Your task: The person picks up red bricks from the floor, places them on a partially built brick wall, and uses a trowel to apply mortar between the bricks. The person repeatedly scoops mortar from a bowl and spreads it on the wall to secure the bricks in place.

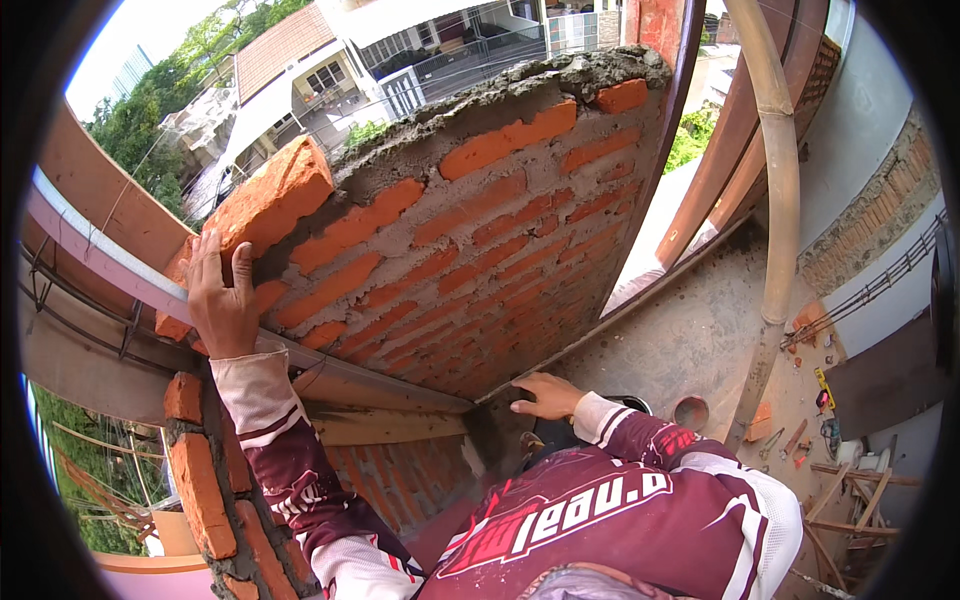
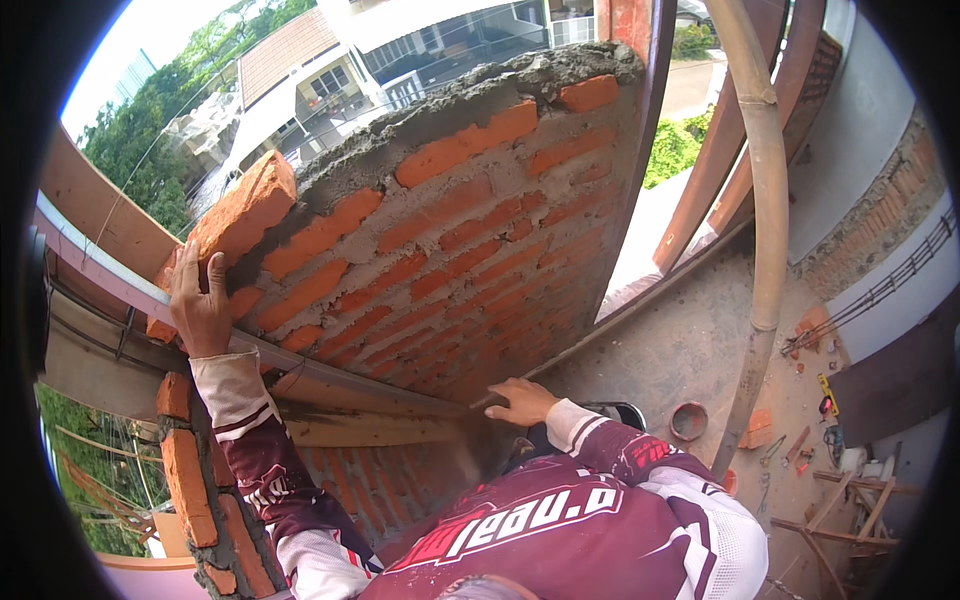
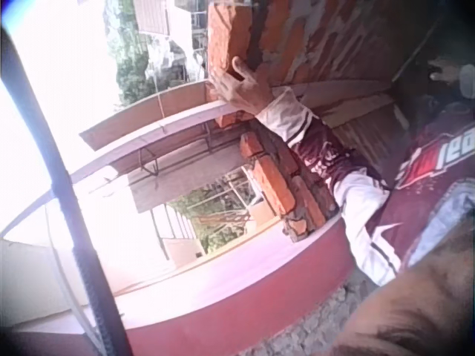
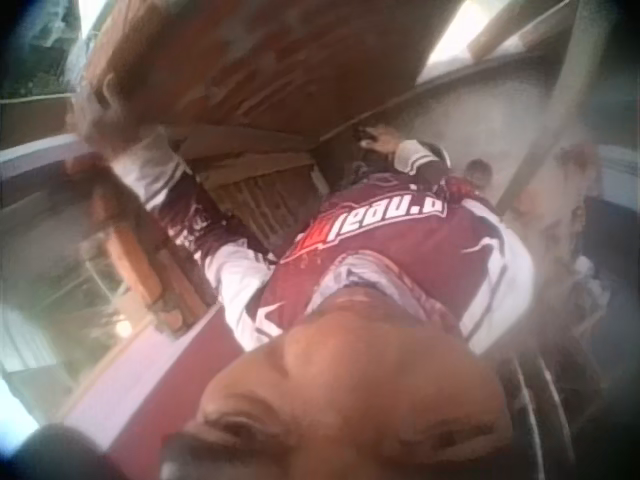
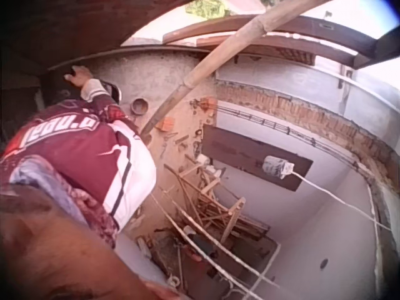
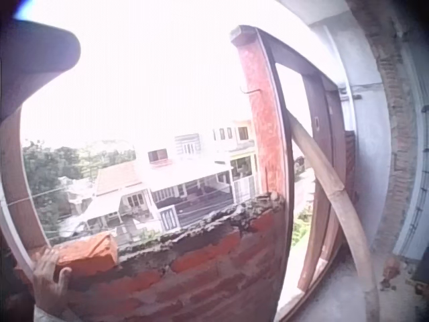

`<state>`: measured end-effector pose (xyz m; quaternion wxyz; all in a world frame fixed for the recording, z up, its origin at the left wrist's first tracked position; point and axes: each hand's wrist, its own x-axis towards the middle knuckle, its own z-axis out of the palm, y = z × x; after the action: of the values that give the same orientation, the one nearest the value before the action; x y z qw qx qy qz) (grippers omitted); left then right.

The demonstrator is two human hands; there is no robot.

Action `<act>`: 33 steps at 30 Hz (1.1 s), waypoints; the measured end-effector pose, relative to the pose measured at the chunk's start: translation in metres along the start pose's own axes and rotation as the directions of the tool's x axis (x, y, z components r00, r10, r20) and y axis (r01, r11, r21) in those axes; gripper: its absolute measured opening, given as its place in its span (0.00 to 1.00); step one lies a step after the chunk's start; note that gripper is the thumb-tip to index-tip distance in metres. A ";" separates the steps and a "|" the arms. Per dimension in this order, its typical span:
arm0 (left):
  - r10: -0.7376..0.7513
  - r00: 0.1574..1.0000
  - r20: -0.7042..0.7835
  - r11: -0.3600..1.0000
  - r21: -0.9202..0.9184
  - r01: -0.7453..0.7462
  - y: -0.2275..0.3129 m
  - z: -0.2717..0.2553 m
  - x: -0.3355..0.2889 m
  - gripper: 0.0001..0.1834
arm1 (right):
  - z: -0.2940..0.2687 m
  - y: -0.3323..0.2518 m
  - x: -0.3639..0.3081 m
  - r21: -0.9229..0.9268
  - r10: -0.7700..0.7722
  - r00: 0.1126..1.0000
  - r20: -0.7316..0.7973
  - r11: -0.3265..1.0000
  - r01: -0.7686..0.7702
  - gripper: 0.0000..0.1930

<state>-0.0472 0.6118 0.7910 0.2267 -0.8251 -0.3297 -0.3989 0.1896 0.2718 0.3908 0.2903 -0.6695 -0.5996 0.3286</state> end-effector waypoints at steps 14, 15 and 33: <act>-0.025 0.914 -0.406 0.881 -0.440 -0.171 0.094 0.090 -0.020 0.27 | 0.083 0.142 -0.315 0.291 0.978 0.192 -0.084 0.209 -0.934 0.32; 0.036 0.924 -0.380 0.822 -0.515 -0.243 0.131 0.108 -0.029 0.27 | 0.094 0.131 -0.297 0.334 0.988 0.154 -0.029 0.155 -0.930 0.34; 0.897 0.397 0.194 0.199 -0.980 0.029 0.426 0.161 -0.315 0.31 | 0.109 0.087 -0.278 0.616 0.747 0.566 0.349 0.271 -0.739 0.44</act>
<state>0.1971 0.3104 0.3965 -0.3037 -0.9351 0.1827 0.0010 0.1390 -0.0146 0.2812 0.3382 -0.7035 -0.0385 0.6238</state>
